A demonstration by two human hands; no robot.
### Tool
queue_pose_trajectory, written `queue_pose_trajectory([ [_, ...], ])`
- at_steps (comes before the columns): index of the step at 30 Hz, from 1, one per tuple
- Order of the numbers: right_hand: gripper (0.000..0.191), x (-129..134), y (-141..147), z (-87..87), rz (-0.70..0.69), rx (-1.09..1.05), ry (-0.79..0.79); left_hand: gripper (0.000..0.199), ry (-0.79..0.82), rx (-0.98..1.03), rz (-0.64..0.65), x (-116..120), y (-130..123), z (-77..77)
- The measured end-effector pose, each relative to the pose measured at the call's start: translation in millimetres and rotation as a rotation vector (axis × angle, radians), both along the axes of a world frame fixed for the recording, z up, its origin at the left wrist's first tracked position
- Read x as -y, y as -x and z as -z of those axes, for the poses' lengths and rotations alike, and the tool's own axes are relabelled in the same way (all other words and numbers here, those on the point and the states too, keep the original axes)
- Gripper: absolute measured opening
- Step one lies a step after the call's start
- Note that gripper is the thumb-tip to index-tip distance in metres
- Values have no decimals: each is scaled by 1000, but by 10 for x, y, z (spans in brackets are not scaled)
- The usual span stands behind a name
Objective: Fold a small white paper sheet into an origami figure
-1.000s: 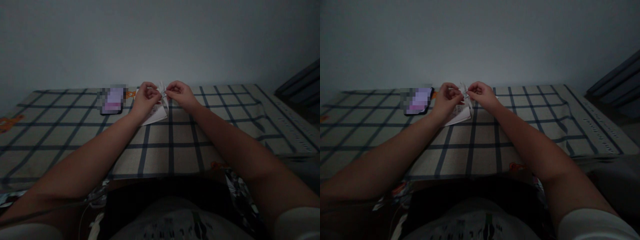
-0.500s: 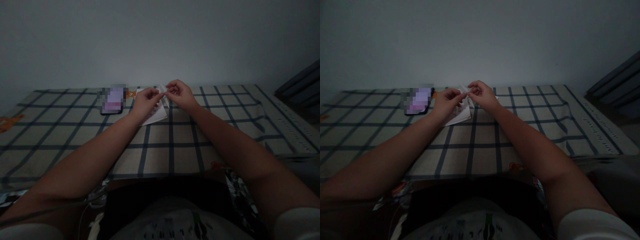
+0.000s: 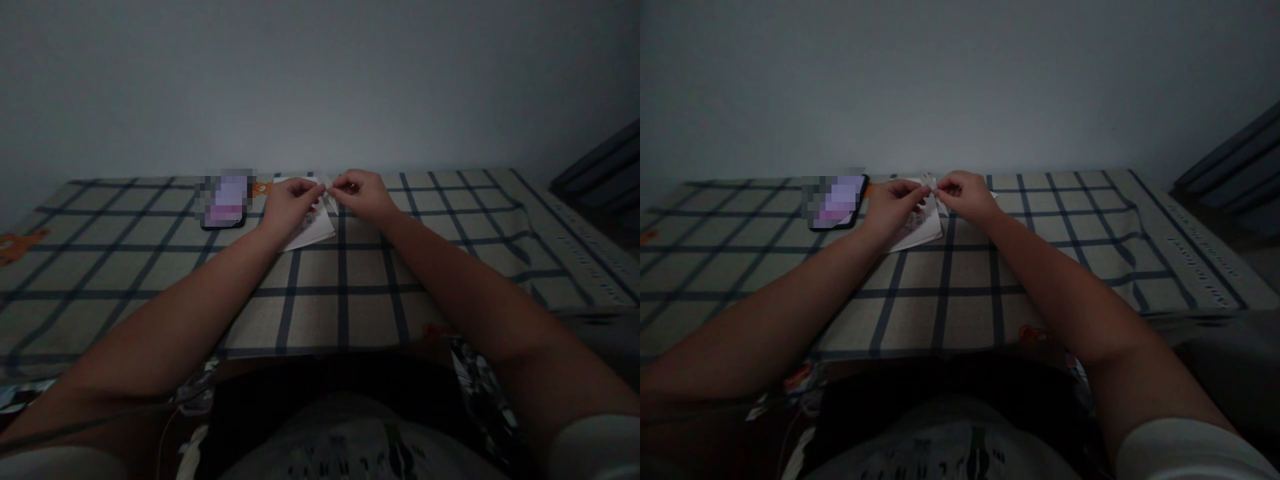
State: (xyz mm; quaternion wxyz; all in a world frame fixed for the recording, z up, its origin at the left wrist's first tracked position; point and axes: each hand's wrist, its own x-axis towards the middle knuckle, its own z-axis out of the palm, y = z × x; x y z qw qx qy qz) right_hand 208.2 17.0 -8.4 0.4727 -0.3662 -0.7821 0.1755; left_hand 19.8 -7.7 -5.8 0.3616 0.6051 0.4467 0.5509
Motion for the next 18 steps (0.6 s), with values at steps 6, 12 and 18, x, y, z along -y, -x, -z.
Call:
queue_pose_trajectory([
  [6, 13, 58, 32, -13, -15, 49, -61, 25, 31, 35, 0, -1, 2, 16],
  [12, 12, 64, 41, -16, -19, 143, -158, 26, 52, 87, 19, -7, -19, 49],
  [18, 16, 53, 58, 20, 45, 250, -309, 27, 35, 134, 52, 40, -54, 20],
])
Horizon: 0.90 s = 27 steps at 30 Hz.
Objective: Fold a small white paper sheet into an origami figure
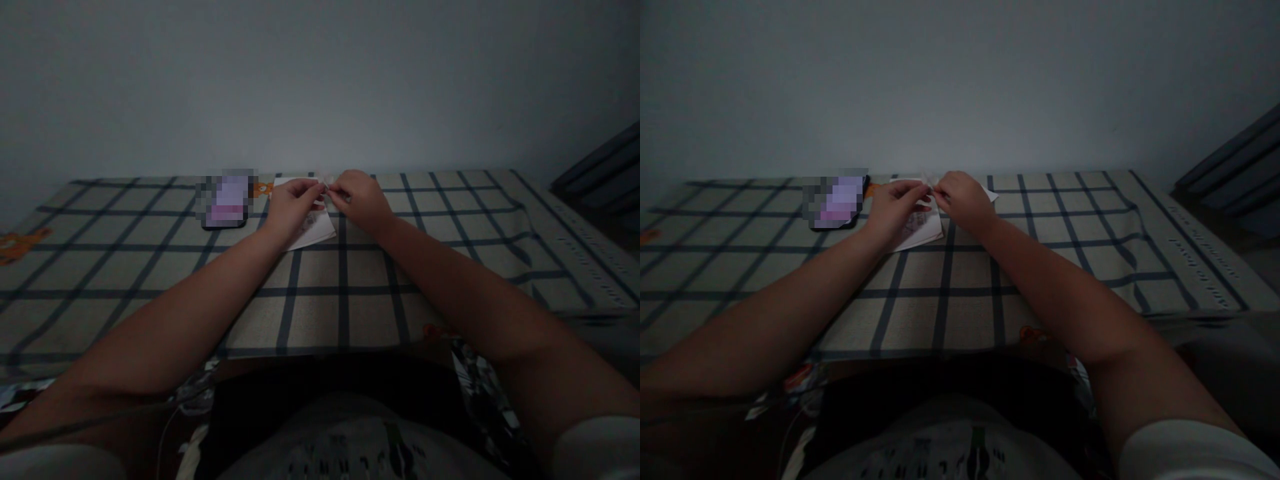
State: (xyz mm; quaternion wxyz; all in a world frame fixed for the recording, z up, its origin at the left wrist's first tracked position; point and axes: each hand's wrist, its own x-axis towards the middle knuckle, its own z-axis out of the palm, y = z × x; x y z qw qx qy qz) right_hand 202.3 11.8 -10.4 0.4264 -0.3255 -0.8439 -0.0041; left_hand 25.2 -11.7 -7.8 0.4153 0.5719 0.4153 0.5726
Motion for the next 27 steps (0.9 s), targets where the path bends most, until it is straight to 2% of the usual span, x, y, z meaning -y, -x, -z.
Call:
queue_pose_trajectory([
  [4, 14, -11, 4, 7, -17, 22, -33, 33, 8, 4, 15, -13, 5, -8],
  [9, 21, 15, -14, -45, -141, -14, 35, 26, -19, 71, -2, -102, 49, 14],
  [13, 30, 16, -40, -79, -132, -234, 152, 20, -22, 41, -21, -115, 56, 18],
  [17, 36, -96, -44, -26, -114, -493, 322, 18, -46, 33, 38, -124, 62, 20],
  [22, 42, -168, -11, 52, -253, -552, 592, 23, -24, 17, 116, -128, 69, 6],
  [27, 32, -126, -13, 32, -234, -553, 633, 27, 40, 88, 240, -64, 55, -37],
])
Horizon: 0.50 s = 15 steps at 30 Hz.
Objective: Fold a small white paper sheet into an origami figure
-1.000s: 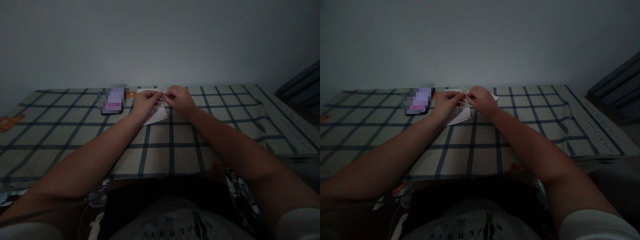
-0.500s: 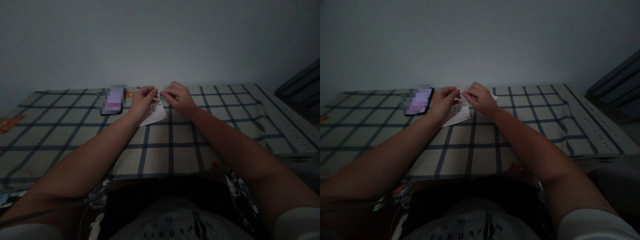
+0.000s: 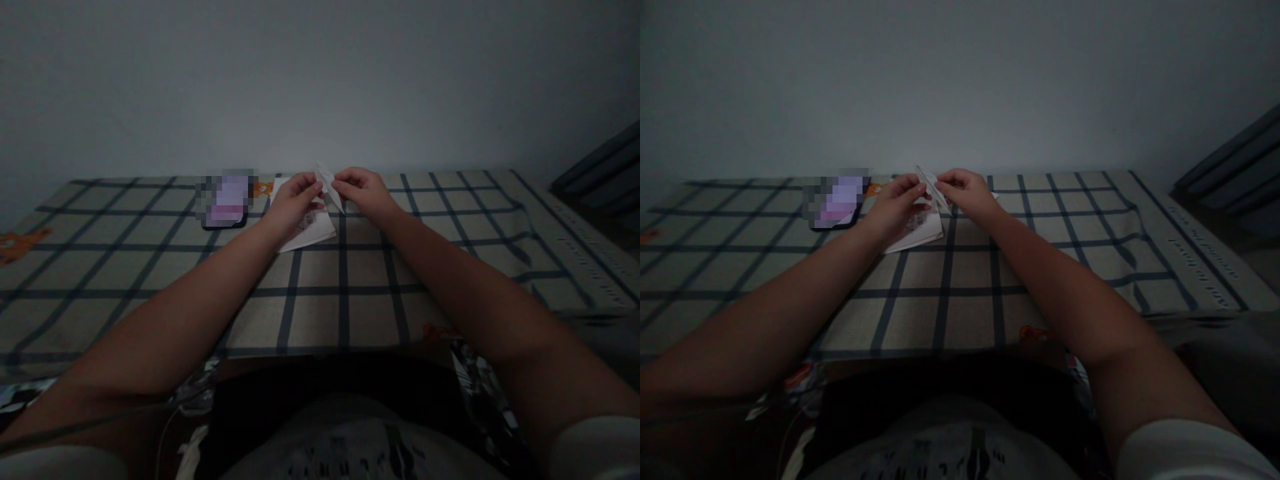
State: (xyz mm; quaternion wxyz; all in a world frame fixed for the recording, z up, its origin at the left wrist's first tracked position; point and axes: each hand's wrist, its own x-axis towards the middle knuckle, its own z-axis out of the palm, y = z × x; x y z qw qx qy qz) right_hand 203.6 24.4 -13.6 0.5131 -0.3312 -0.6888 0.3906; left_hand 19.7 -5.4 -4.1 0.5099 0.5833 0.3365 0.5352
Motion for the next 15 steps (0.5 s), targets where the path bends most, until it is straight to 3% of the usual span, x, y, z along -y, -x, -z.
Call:
queue_pose_trajectory([
  [6, 25, -8, -2, -24, 55, -2, -22, 30, 26, 1, 7, 19, -4, -13],
  [15, 29, 52, 17, -56, -22, 3, 38, 28, -6, -15, -87, -85, 14, 80],
])
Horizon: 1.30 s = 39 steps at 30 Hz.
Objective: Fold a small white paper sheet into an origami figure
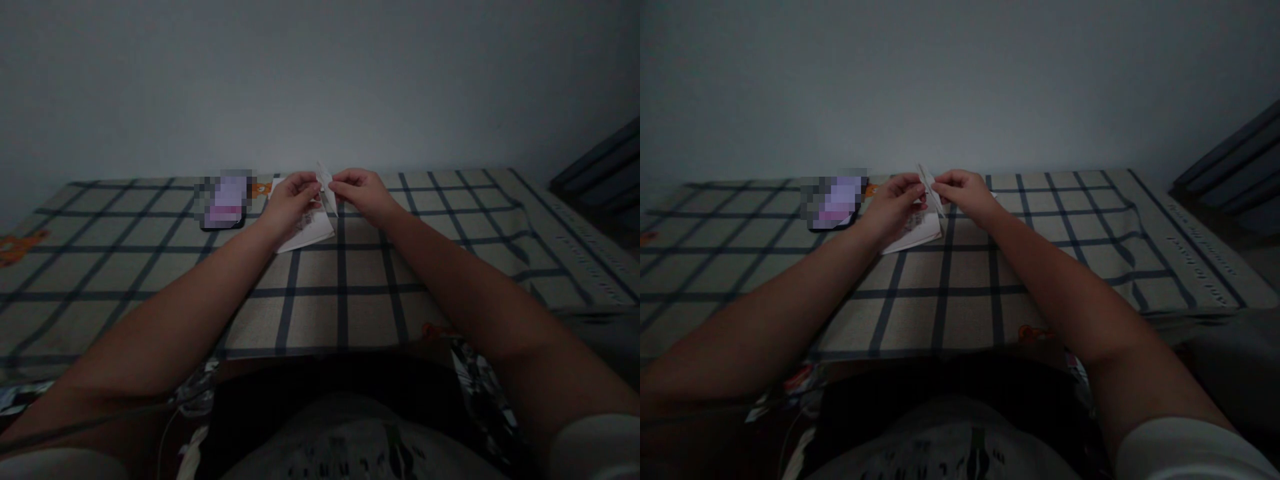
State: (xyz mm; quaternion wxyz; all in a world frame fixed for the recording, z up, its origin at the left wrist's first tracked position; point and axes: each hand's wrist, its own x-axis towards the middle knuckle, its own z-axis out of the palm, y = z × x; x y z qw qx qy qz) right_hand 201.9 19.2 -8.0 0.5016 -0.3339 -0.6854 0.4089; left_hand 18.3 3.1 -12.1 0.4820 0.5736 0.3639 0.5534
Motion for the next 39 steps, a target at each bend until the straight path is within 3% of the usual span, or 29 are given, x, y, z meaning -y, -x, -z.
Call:
queue_pose_trajectory([
  [4, 28, -47, 21, 43, 16, -40, -22, 23, -99, -29, -157, -11, 11, 15],
  [7, 29, -51, 41, 56, 35, -26, -62, 19, -105, -78, -191, 18, 6, -7],
  [15, 26, -8, 24, 24, 131, 28, -141, 26, -85, -73, -125, 81, -32, -8],
  [21, 18, -70, -15, 61, 45, 61, -181, 51, -245, -146, -117, -32, 28, 61],
  [24, 19, -65, -29, 53, -3, 39, -111, 39, -296, -158, -117, -61, 49, 61],
  [28, 25, -18, -67, 3, -42, 15, -33, 14, -251, -132, -100, -36, 53, 26],
  [39, 30, 54, -102, -132, -39, 9, -27, 26, -205, -105, -31, -61, 61, 20],
])
